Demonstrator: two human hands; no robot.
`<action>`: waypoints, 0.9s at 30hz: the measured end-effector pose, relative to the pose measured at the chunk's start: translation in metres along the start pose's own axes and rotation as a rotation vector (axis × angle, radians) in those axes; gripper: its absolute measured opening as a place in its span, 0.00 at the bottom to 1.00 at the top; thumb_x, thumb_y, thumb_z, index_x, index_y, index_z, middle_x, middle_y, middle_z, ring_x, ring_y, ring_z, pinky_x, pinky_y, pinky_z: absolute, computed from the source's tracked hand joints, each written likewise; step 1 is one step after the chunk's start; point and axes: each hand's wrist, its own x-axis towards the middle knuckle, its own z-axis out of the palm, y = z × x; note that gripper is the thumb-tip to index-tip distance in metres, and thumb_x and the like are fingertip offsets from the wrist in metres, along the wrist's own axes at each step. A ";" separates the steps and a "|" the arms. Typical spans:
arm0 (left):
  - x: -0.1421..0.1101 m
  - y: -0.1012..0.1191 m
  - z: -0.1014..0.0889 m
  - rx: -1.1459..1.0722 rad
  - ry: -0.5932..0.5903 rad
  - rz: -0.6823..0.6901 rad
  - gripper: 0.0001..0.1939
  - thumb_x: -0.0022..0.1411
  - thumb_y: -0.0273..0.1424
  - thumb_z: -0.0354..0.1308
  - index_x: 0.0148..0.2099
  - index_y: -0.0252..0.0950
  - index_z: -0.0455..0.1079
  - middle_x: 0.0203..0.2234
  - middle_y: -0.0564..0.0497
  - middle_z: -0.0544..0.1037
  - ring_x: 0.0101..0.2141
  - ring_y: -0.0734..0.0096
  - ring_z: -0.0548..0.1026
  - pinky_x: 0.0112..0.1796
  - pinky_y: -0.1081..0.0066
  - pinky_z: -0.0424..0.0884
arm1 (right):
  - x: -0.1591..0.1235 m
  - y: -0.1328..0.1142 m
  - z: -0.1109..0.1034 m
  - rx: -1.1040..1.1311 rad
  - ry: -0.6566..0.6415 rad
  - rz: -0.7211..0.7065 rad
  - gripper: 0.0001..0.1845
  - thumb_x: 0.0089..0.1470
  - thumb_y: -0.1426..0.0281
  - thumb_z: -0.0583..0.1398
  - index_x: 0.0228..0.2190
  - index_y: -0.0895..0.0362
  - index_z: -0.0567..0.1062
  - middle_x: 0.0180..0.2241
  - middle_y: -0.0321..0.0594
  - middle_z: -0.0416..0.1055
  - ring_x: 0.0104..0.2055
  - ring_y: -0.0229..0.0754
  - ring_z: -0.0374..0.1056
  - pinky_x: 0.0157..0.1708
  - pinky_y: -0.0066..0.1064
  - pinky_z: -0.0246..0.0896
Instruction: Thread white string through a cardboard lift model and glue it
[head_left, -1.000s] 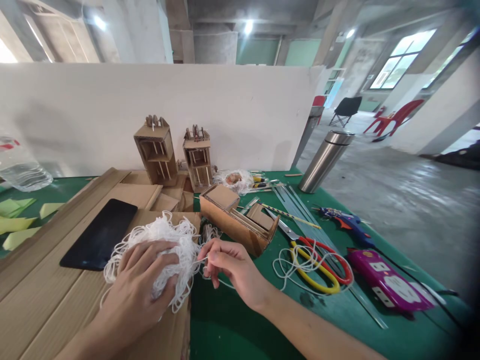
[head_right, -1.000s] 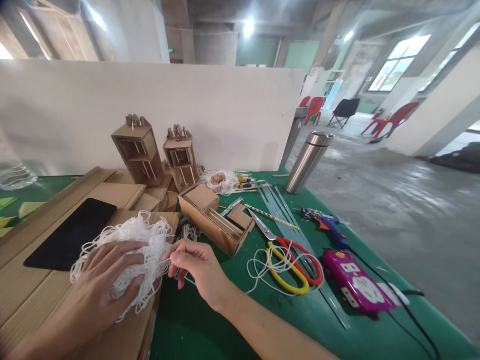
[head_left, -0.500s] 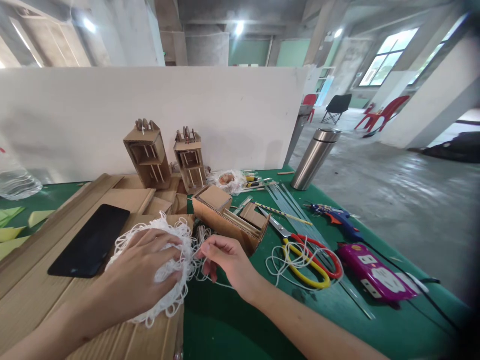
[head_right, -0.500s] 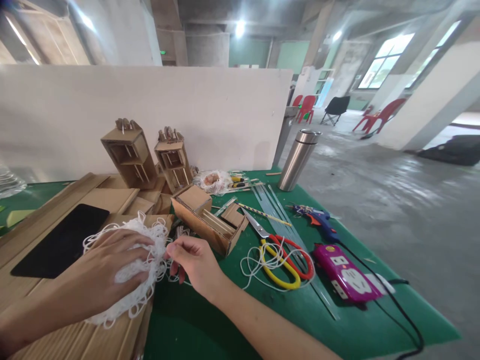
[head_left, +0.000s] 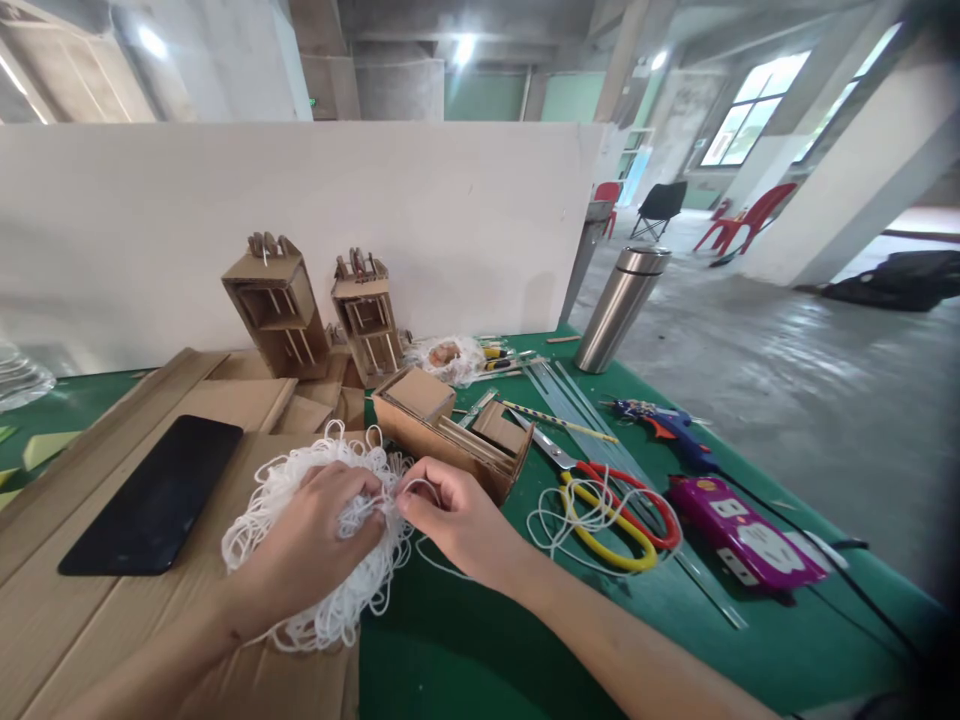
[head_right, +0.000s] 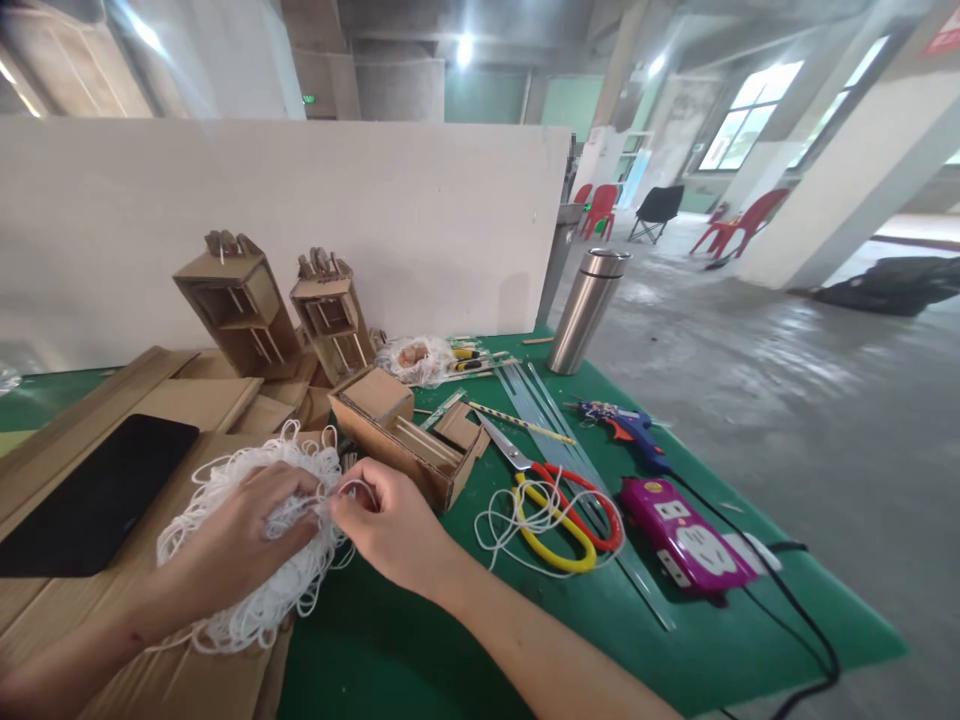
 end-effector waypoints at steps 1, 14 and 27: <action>-0.001 -0.002 0.002 -0.017 0.022 -0.007 0.06 0.63 0.32 0.52 0.39 0.42 0.70 0.34 0.53 0.77 0.39 0.59 0.74 0.40 0.59 0.71 | -0.001 -0.002 0.000 -0.050 -0.015 0.006 0.05 0.57 0.69 0.61 0.31 0.56 0.68 0.20 0.25 0.53 0.20 0.30 0.48 0.19 0.25 0.44; -0.005 -0.002 0.007 -0.066 0.143 0.061 0.12 0.71 0.36 0.48 0.39 0.41 0.70 0.31 0.54 0.79 0.34 0.66 0.77 0.36 0.67 0.72 | -0.005 0.004 0.007 -0.270 0.007 -0.035 0.05 0.54 0.71 0.61 0.30 0.55 0.68 0.21 0.27 0.54 0.23 0.33 0.49 0.22 0.27 0.45; -0.012 -0.010 0.014 0.047 0.415 0.326 0.15 0.67 0.15 0.44 0.38 0.40 0.66 0.44 0.49 0.70 0.45 0.68 0.73 0.44 0.67 0.71 | 0.001 0.003 -0.003 -0.121 0.071 -0.021 0.09 0.57 0.66 0.58 0.27 0.55 0.67 0.19 0.27 0.55 0.20 0.32 0.48 0.20 0.27 0.41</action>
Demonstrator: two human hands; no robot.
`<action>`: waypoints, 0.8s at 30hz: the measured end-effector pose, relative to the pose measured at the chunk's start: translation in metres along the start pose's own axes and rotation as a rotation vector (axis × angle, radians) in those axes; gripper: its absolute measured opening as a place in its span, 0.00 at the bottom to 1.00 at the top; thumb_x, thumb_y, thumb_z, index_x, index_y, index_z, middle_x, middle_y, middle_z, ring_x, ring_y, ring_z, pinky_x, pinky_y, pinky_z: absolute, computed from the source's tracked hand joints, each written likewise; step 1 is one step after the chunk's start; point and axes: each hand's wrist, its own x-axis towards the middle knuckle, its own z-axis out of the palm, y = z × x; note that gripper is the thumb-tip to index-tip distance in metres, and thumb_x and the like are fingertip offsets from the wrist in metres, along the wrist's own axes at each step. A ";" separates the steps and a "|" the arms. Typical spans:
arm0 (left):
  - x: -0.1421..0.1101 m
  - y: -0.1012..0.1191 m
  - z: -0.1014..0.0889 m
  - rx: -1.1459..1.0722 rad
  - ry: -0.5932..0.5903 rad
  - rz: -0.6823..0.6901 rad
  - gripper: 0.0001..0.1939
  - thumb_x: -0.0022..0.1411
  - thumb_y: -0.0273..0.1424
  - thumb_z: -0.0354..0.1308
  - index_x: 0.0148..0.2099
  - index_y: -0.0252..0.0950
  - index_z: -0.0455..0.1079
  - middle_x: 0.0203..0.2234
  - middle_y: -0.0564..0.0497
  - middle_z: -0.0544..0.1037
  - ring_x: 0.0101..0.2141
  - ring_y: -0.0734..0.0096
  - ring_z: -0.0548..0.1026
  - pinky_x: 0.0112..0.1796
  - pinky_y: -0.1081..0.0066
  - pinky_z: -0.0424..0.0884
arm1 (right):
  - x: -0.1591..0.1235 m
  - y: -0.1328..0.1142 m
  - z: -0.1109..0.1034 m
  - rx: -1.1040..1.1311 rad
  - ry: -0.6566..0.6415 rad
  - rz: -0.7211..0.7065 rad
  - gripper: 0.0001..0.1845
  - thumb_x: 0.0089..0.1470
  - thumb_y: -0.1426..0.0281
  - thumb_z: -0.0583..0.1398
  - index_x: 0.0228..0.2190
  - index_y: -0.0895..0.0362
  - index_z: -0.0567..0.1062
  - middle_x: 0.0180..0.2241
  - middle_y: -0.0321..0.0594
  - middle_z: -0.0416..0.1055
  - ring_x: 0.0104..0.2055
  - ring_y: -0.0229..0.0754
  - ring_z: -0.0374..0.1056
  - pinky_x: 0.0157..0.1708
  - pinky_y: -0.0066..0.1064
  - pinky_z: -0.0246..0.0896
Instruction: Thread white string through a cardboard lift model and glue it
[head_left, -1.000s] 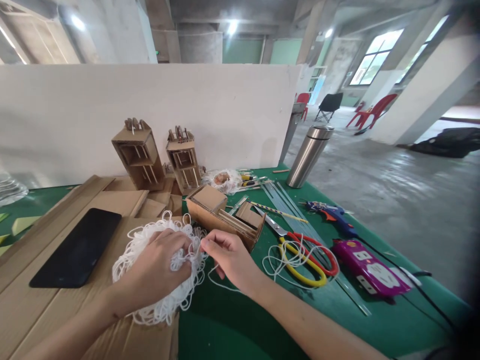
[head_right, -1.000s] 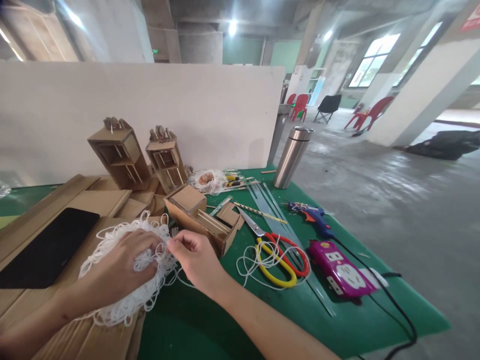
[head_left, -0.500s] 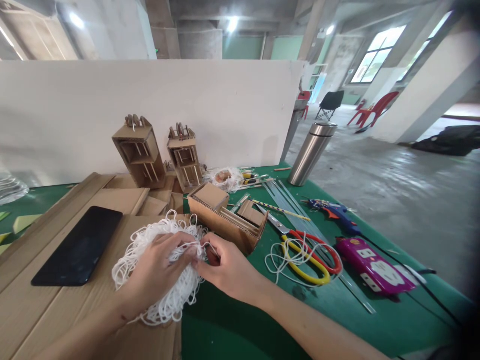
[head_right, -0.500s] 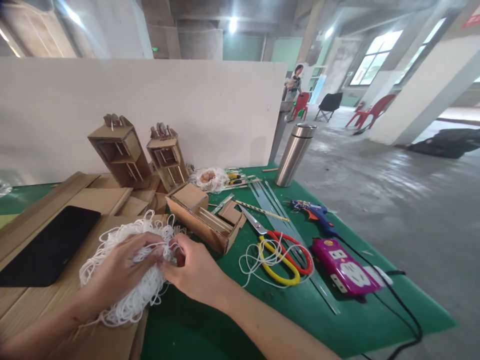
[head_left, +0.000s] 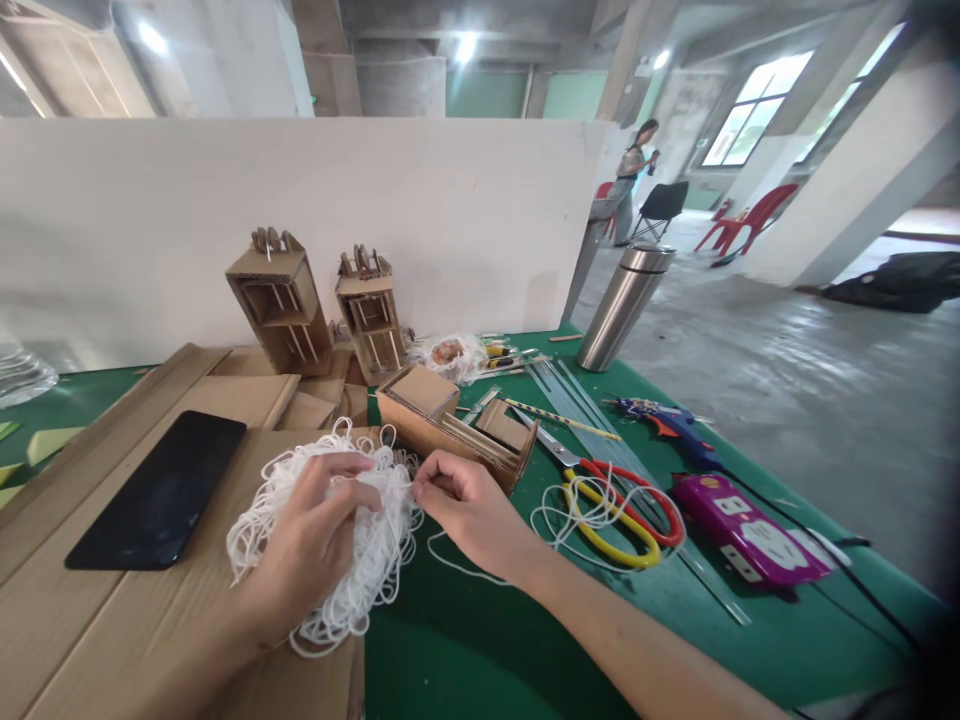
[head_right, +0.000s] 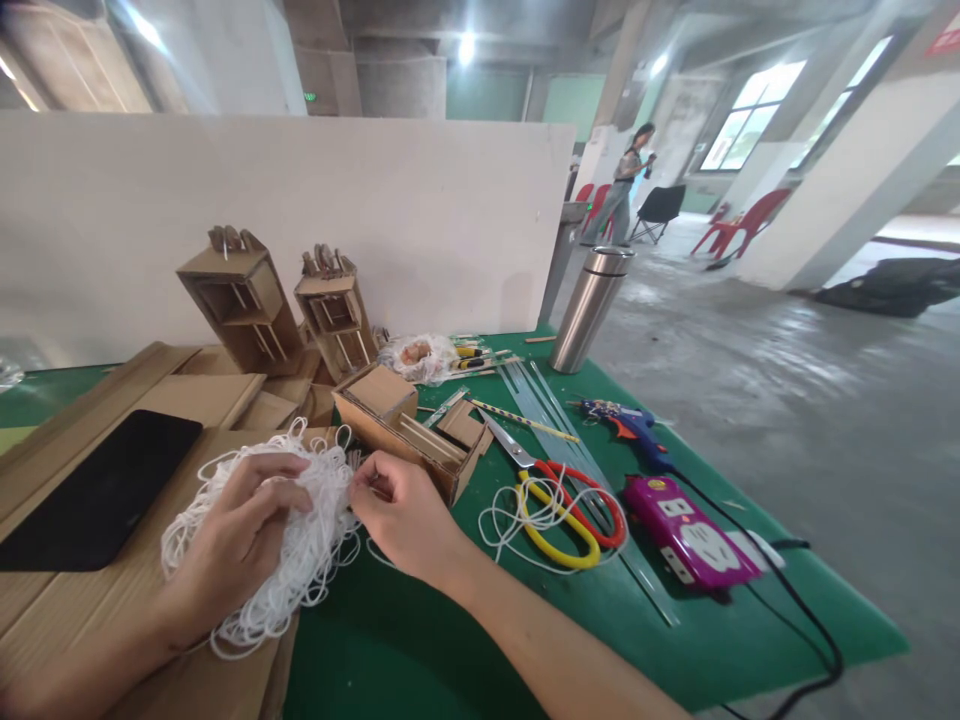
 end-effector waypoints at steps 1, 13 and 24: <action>0.001 0.001 -0.002 -0.006 -0.030 0.017 0.16 0.66 0.14 0.44 0.37 0.39 0.66 0.42 0.49 0.71 0.43 0.68 0.73 0.43 0.67 0.70 | 0.000 0.000 -0.001 -0.003 0.011 -0.008 0.09 0.58 0.66 0.58 0.27 0.55 0.67 0.19 0.27 0.55 0.20 0.32 0.49 0.20 0.27 0.41; 0.007 0.009 -0.004 0.033 -0.212 0.009 0.03 0.63 0.28 0.54 0.39 0.37 0.69 0.36 0.48 0.77 0.37 0.59 0.74 0.39 0.59 0.71 | -0.010 -0.004 -0.004 -0.130 0.169 -0.248 0.11 0.65 0.61 0.53 0.42 0.54 0.70 0.19 0.27 0.53 0.19 0.34 0.47 0.18 0.29 0.41; 0.006 0.012 0.000 0.065 -0.214 0.017 0.09 0.63 0.26 0.54 0.44 0.40 0.72 0.43 0.49 0.78 0.41 0.59 0.74 0.41 0.59 0.73 | -0.013 -0.003 -0.003 -0.087 0.063 -0.206 0.11 0.65 0.60 0.54 0.39 0.53 0.70 0.18 0.27 0.53 0.18 0.33 0.46 0.17 0.28 0.40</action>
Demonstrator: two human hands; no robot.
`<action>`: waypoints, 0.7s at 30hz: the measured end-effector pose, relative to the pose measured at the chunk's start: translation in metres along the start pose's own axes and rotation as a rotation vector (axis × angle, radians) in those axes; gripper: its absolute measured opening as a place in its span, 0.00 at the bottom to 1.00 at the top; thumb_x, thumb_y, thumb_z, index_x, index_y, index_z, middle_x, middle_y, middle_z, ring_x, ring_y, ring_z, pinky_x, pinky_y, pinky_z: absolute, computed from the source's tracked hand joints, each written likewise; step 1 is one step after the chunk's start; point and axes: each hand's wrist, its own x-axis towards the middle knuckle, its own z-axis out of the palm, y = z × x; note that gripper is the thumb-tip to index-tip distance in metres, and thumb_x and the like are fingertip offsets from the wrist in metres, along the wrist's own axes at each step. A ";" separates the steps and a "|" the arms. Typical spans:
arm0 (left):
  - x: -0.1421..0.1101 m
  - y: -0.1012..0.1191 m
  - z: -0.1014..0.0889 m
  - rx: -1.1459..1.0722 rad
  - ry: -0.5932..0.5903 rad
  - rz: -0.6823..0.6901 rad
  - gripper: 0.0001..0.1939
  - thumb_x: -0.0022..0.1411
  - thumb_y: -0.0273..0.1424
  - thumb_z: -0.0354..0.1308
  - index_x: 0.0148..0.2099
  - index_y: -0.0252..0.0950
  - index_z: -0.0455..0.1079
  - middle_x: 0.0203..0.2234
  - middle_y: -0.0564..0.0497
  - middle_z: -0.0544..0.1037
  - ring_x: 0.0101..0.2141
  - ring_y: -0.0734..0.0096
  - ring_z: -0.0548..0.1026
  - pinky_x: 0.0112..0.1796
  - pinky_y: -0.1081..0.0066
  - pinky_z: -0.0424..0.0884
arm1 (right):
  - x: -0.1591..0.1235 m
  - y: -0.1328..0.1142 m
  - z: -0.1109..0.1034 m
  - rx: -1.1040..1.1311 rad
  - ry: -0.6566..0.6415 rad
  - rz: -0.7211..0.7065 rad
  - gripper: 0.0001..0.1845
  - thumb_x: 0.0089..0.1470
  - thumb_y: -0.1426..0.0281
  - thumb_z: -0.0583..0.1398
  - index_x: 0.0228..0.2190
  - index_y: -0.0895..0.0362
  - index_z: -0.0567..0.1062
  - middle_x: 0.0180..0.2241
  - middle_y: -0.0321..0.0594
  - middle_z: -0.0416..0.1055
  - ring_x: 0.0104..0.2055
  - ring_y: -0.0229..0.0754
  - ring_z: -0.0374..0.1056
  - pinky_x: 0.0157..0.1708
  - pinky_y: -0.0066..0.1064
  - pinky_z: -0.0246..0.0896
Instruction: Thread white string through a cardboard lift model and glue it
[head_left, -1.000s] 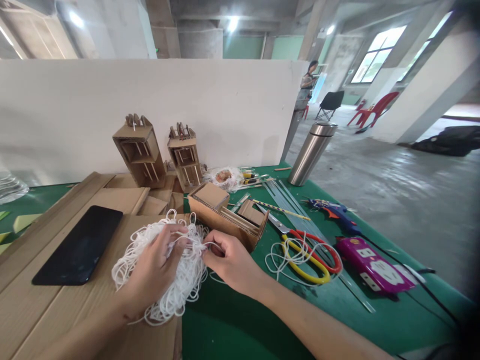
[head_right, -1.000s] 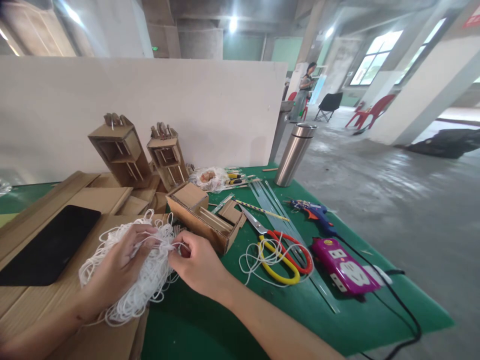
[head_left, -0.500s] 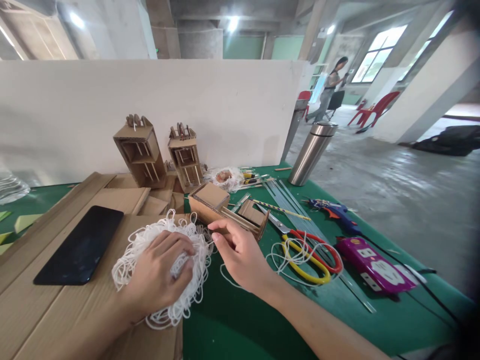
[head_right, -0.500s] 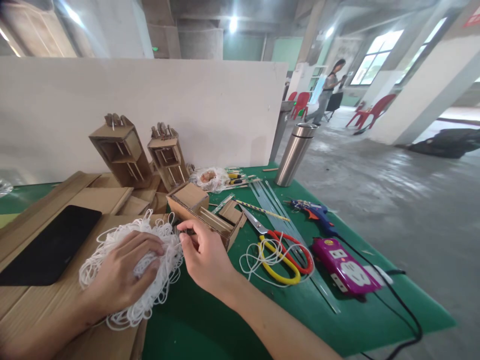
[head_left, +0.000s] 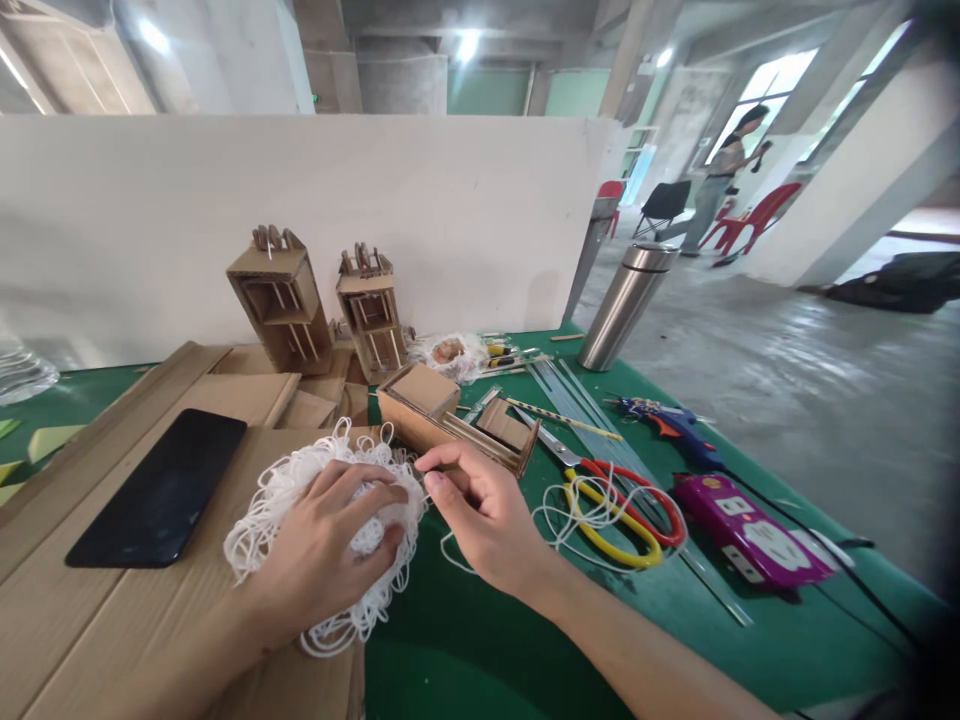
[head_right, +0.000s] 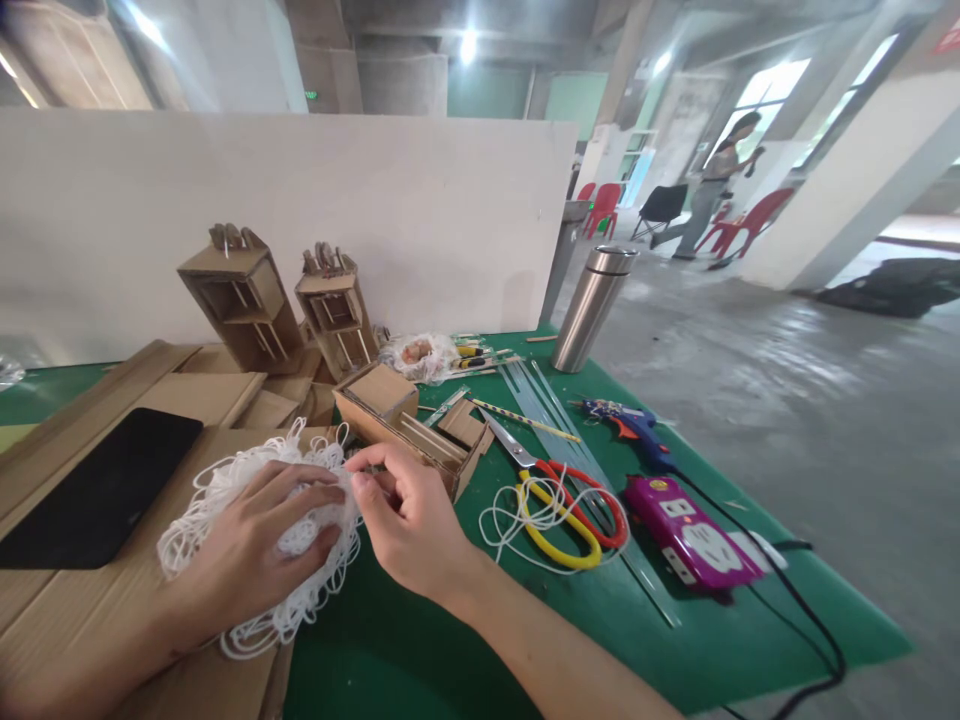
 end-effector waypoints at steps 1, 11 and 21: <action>0.000 0.000 0.000 0.001 0.004 -0.005 0.11 0.63 0.26 0.54 0.46 0.41 0.72 0.43 0.48 0.78 0.41 0.59 0.74 0.41 0.59 0.73 | 0.001 0.000 0.000 -0.038 -0.035 0.023 0.11 0.65 0.60 0.54 0.40 0.53 0.70 0.18 0.27 0.54 0.18 0.33 0.47 0.17 0.28 0.41; -0.004 -0.001 0.004 0.035 0.015 -0.004 0.15 0.64 0.25 0.53 0.52 0.39 0.68 0.44 0.45 0.75 0.42 0.56 0.73 0.40 0.57 0.73 | 0.004 0.004 0.011 -0.438 -0.072 0.214 0.15 0.55 0.62 0.60 0.40 0.53 0.62 0.21 0.28 0.58 0.23 0.38 0.56 0.22 0.29 0.42; -0.005 -0.002 0.003 0.090 0.012 0.008 0.17 0.66 0.27 0.53 0.56 0.38 0.63 0.44 0.45 0.76 0.42 0.56 0.74 0.41 0.57 0.73 | 0.006 0.006 0.005 -0.446 0.044 0.177 0.07 0.56 0.70 0.55 0.33 0.52 0.57 0.23 0.31 0.62 0.23 0.38 0.58 0.24 0.31 0.46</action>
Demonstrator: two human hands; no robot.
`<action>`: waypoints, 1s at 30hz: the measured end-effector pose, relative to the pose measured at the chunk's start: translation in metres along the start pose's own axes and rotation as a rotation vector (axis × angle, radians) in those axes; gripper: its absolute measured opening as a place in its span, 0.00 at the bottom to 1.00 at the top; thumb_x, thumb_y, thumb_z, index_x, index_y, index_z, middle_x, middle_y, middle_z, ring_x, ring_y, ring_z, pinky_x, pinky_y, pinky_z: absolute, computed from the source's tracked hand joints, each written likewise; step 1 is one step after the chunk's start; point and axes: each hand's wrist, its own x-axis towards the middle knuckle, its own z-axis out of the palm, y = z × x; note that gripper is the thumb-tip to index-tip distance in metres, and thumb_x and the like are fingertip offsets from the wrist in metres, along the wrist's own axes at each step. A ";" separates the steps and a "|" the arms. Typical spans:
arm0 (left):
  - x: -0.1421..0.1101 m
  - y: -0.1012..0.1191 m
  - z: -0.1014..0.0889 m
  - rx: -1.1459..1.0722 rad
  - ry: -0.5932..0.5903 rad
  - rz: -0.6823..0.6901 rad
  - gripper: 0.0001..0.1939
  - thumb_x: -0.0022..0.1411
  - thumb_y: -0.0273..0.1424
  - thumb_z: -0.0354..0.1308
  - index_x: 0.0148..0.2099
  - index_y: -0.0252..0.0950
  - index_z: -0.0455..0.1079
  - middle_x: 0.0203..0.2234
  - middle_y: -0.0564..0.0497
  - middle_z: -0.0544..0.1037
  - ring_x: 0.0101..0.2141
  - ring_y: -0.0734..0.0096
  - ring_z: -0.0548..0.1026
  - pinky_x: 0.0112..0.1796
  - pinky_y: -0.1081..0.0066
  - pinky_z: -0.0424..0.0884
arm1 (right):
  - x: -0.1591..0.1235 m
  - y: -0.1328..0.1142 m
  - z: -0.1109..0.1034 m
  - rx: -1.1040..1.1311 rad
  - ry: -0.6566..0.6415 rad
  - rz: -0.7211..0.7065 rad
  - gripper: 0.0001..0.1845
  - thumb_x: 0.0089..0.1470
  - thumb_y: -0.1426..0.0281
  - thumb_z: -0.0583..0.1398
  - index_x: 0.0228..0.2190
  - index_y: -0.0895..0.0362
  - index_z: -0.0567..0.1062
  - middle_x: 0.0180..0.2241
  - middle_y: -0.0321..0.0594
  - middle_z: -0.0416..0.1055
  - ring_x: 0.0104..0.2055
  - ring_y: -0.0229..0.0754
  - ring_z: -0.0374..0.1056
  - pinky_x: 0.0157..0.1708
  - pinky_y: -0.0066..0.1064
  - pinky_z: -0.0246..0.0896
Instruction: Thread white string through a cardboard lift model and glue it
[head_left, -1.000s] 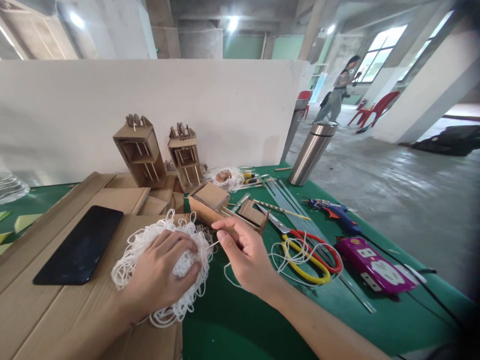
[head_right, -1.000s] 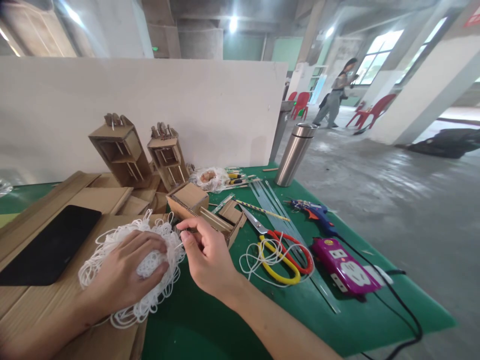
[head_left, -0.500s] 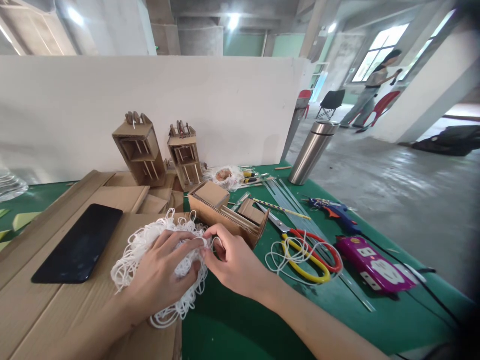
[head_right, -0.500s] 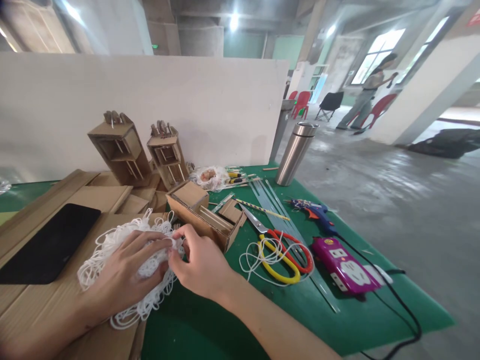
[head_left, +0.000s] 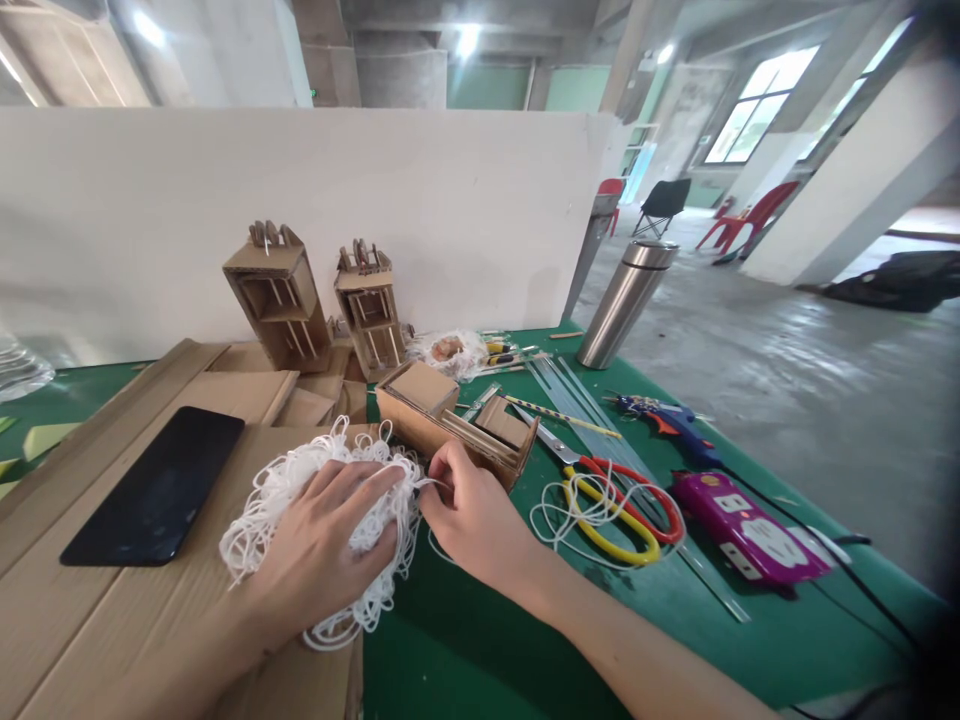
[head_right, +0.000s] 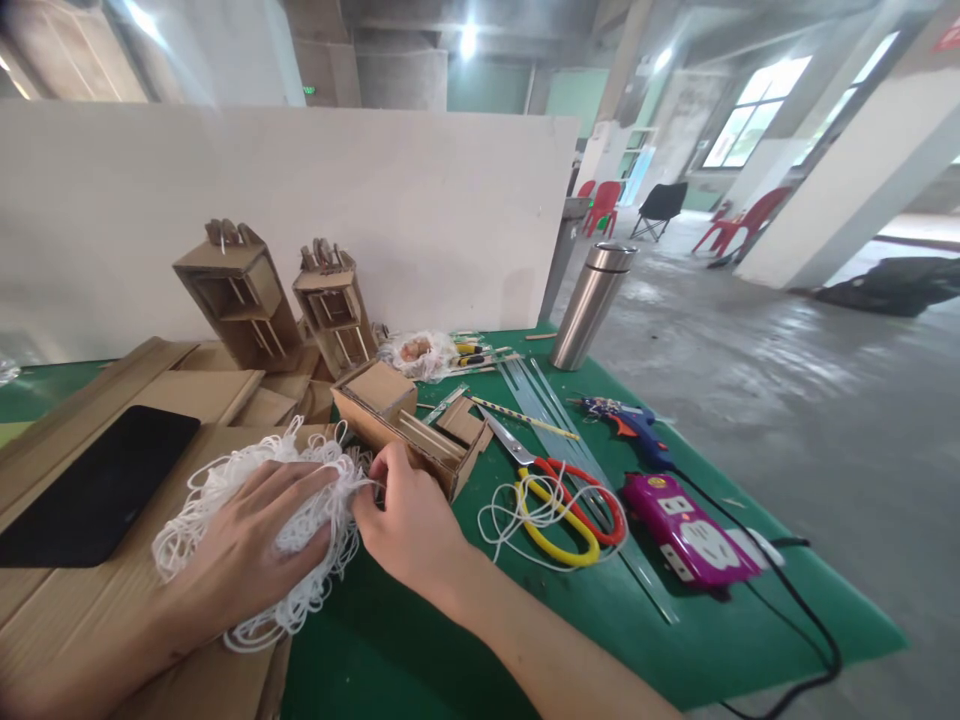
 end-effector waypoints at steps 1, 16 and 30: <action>0.000 0.000 0.000 0.008 0.002 -0.002 0.17 0.65 0.27 0.53 0.56 0.38 0.63 0.44 0.45 0.76 0.42 0.56 0.75 0.41 0.57 0.73 | -0.001 -0.001 -0.001 0.010 -0.001 -0.003 0.07 0.56 0.70 0.54 0.33 0.52 0.57 0.23 0.31 0.61 0.23 0.38 0.58 0.24 0.30 0.46; 0.000 0.003 0.002 0.088 0.038 -0.002 0.14 0.63 0.29 0.53 0.51 0.36 0.62 0.36 0.45 0.78 0.36 0.54 0.78 0.33 0.58 0.75 | -0.001 -0.006 0.002 -0.039 -0.122 -0.061 0.06 0.55 0.69 0.59 0.28 0.55 0.66 0.18 0.27 0.56 0.20 0.32 0.49 0.22 0.28 0.42; -0.006 -0.007 0.002 0.012 0.050 0.029 0.17 0.62 0.15 0.44 0.43 0.41 0.66 0.49 0.44 0.70 0.39 0.61 0.78 0.34 0.63 0.75 | 0.002 -0.003 -0.002 0.051 -0.063 -0.031 0.09 0.55 0.70 0.56 0.25 0.54 0.62 0.20 0.29 0.57 0.22 0.34 0.51 0.22 0.27 0.42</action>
